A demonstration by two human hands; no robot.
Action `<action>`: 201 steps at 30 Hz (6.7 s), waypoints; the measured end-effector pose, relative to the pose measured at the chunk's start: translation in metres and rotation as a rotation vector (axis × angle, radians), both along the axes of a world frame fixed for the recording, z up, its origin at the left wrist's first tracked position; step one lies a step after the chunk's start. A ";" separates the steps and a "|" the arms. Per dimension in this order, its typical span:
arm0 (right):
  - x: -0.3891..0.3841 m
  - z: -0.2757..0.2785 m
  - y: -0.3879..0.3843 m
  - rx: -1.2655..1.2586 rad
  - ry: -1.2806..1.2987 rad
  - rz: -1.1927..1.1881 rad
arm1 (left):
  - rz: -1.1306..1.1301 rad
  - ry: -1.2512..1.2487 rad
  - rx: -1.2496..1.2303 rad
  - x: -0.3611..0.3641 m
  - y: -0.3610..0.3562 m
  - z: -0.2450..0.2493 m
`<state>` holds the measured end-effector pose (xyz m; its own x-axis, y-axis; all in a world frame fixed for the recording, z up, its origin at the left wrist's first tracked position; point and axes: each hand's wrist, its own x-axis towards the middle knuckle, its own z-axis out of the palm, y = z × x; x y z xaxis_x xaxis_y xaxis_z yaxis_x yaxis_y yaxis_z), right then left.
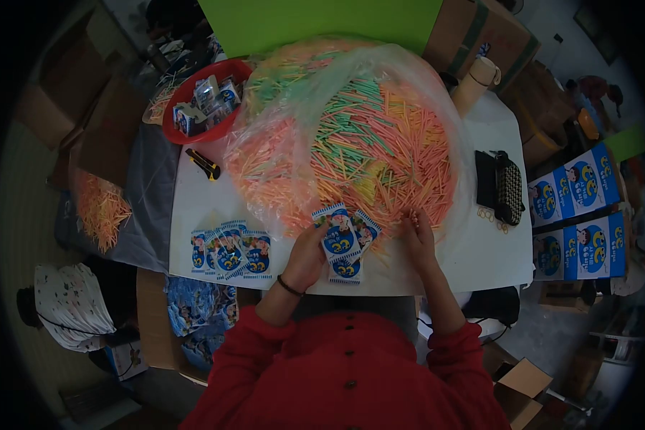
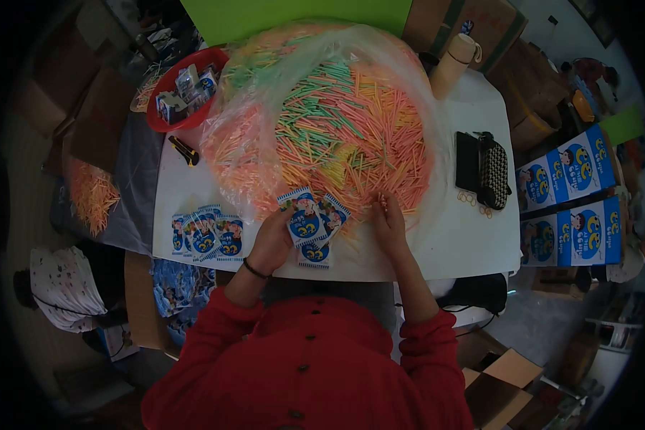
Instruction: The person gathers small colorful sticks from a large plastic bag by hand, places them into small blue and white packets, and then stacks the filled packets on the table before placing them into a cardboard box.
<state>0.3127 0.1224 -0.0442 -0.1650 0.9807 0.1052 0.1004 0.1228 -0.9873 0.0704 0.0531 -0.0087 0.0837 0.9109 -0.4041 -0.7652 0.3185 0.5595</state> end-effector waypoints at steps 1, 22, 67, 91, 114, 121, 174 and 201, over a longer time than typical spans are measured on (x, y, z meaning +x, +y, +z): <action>0.001 0.000 -0.001 -0.005 0.002 0.003 | -0.031 0.018 0.027 0.002 -0.001 -0.002; -0.055 0.101 -0.027 -0.097 0.449 0.408 | -0.219 0.777 0.526 0.016 -0.009 0.000; 0.060 0.071 0.026 0.294 -0.508 -0.180 | 0.377 1.042 0.078 -0.133 -0.082 0.023; 0.036 0.060 0.050 0.420 -0.780 0.221 | -0.135 1.827 0.416 0.019 0.019 -0.002; 0.021 0.044 0.037 -0.671 0.941 -0.130 | 0.086 0.136 0.119 -0.001 0.024 0.019; 0.009 0.008 0.010 -0.064 0.166 -0.079 | 0.023 0.144 0.033 0.009 0.014 -0.003; -0.041 0.071 -0.008 0.267 -0.167 0.393 | -0.113 0.330 0.404 0.041 0.003 0.003; 0.000 0.072 0.039 0.859 -1.056 0.314 | 0.497 1.319 0.177 -0.120 -0.057 0.035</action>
